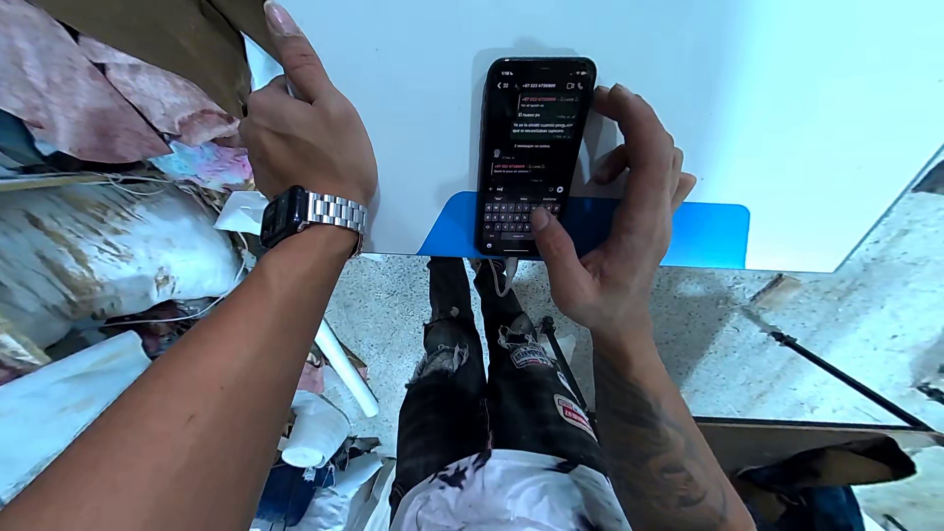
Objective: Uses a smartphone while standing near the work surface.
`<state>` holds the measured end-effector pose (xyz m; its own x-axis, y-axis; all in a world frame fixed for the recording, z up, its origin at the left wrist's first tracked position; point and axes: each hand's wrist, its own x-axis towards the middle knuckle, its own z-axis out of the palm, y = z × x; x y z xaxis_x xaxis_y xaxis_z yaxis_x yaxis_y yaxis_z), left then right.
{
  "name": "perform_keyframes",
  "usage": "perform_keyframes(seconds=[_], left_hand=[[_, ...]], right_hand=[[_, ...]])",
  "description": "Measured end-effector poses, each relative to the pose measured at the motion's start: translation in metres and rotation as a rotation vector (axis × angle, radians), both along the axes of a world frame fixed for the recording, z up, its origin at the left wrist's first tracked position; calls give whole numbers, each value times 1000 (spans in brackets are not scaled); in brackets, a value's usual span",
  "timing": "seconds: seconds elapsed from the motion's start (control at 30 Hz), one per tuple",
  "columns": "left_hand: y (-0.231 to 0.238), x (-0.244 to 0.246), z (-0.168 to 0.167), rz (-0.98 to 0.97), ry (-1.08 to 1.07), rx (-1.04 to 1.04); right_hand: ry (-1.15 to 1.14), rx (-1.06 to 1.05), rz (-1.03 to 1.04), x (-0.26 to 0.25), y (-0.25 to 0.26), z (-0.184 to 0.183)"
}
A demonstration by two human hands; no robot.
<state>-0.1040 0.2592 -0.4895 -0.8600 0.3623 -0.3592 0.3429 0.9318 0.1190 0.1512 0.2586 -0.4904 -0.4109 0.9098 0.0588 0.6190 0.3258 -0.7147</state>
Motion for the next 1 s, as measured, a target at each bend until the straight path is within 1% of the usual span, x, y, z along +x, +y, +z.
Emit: perform_keyframes(seconds=[0.03, 0.07, 0.1, 0.13, 0.2, 0.23, 0.3, 0.33, 0.37, 0.4, 0.43, 0.47, 0.5, 0.53, 0.57, 0.6, 0.67, 0.7, 0.77, 0.8, 0.83, 0.87, 0.9, 0.93, 1.0], left_hand=[[-11, -7, -28, -45, 130, 89], [-26, -21, -80, -87, 405, 271], [-34, -34, -109, -91, 456, 343], [-38, -43, -122, -85, 422, 368], [-41, -52, -125, -72, 320, 319], [-40, -52, -125, -76, 335, 307], [-38, -43, -124, -117, 473, 370], [-33, -33, -111, -132, 534, 378], [-24, -18, -80, -121, 468, 288], [-10, -5, -28, -73, 171, 81], [-1, -3, -6, -43, 31, -19], [-9, -6, -27, -68, 172, 73], [-24, -20, -80, -119, 493, 280], [-31, -34, -112, -119, 559, 362], [-35, -42, -126, -89, 498, 376], [-37, -47, -129, -68, 420, 366], [-37, -51, -127, -39, 330, 339], [-36, -51, -127, -45, 349, 337], [-34, -45, -124, -86, 473, 328], [-30, -35, -110, -103, 494, 305], [-23, -21, -79, -102, 413, 233], [-9, -6, -29, -64, 153, 83], [1, 1, -1, -28, 16, -2], [6, 4, 9, -9, -21, -21], [6, 6, 9, 7, -7, 2]], right_hand=[[-6, 1, 1, 0, 0, 0], [-7, 6, 1, 0, 0, 0], [-5, 10, 0, 1, 0, 0], [-1, 11, 1, 0, 0, -1], [-9, 11, -10, -1, 0, -1], [-24, 15, -23, -3, -1, -1], [-62, 16, -44, -5, -1, 0], [-63, 15, -42, -5, -1, 0], [-49, 12, -31, -4, -1, 1], [-25, 5, -15, -3, 0, 1], [-1, -1, 3, -1, 0, 1], [23, -2, 22, 2, 0, 0], [33, -5, 46, 4, 0, 0], [39, -13, 69, 6, 1, 1], [38, -18, 88, 8, 2, 1], [24, -20, 102, 8, 2, 1], [-11, -19, 112, 8, 2, 2], [-15, -17, 109, 7, 2, 2], [-2, -10, 86, 6, 3, 2], [7, -10, 73, 6, 2, 2], [17, -11, 56, 5, 2, 2], [35, -15, 35, 4, 2, 1], [52, -22, 13, 3, 2, 0], [74, -24, -8, 2, 2, -1], [116, -22, -50, 1, 2, -4]])
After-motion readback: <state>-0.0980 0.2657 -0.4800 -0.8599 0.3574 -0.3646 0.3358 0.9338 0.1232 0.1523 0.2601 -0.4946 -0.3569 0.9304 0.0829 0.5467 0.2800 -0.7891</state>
